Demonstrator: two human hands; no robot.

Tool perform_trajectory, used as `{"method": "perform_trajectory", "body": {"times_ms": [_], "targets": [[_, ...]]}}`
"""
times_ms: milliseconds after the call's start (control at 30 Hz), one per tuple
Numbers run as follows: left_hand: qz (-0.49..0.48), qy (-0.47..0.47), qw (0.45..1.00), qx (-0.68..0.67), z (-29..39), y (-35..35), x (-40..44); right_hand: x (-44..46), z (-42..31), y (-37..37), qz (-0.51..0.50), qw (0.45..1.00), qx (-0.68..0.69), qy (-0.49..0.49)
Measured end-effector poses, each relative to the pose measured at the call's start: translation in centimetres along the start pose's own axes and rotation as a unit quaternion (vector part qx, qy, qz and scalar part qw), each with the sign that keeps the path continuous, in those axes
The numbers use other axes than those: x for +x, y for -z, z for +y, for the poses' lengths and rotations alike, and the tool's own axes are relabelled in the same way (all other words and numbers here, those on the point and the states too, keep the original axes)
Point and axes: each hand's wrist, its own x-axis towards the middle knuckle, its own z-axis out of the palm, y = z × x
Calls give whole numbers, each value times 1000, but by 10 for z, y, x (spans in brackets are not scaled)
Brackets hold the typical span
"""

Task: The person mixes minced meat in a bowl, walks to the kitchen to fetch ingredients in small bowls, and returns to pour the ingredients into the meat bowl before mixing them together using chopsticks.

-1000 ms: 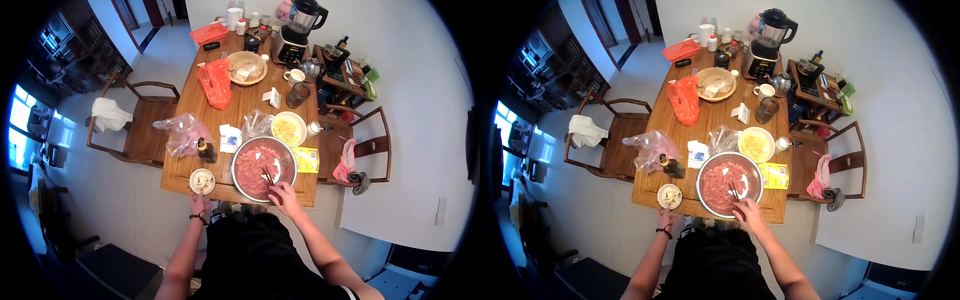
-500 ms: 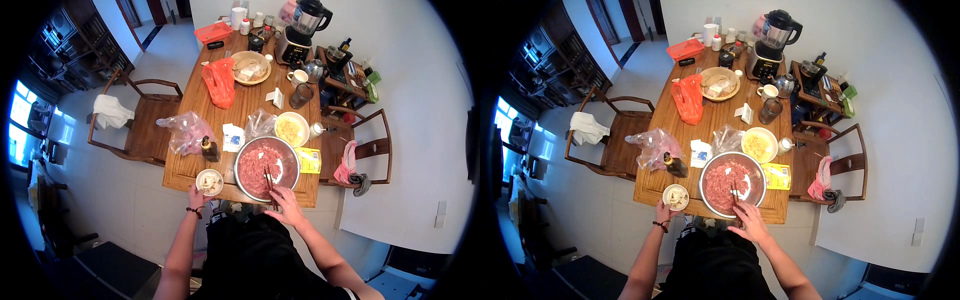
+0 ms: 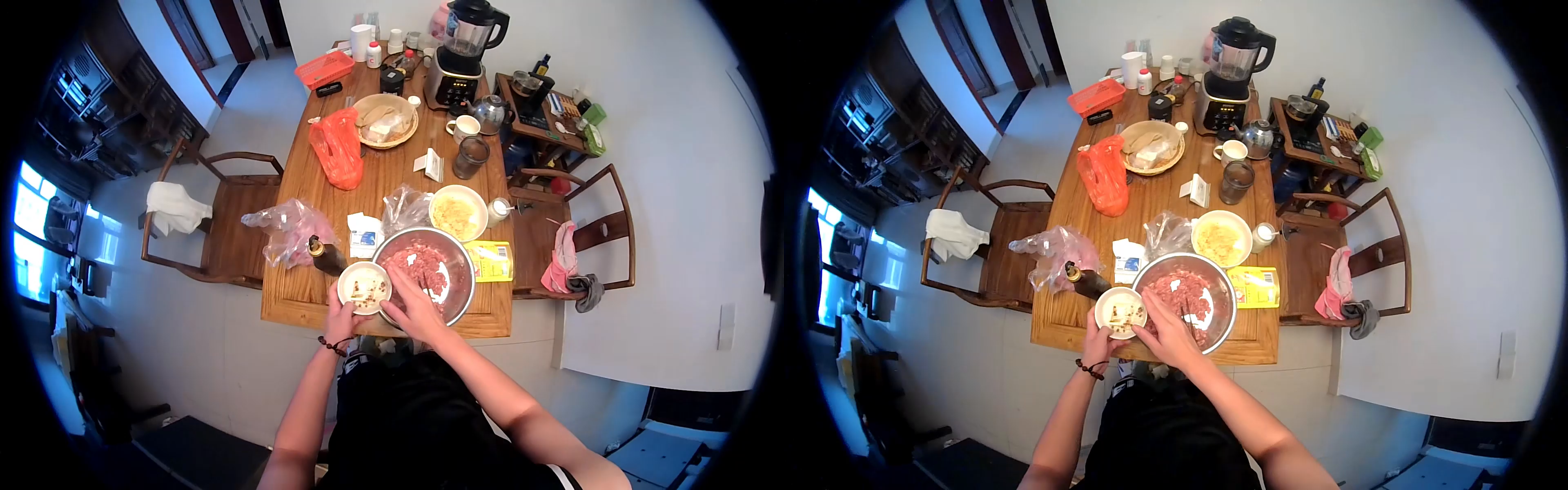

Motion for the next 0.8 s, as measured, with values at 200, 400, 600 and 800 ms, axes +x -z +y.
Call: {"method": "perform_trajectory", "body": {"times_ms": [200,400,600,800], "targets": [[-26,-12,1000,-4,-6,-30,9,-6,11,3,31,999,-7,5],[-41,-9,999,32,-12,-45,11,-17,22,0,74,997,-37,3],[-4,-2,998,62,-17,-52,7,-27,19,3,78,992,-86,42],[12,-2,997,79,-13,-55,1,-30,14,6,35,990,-98,90]]}}
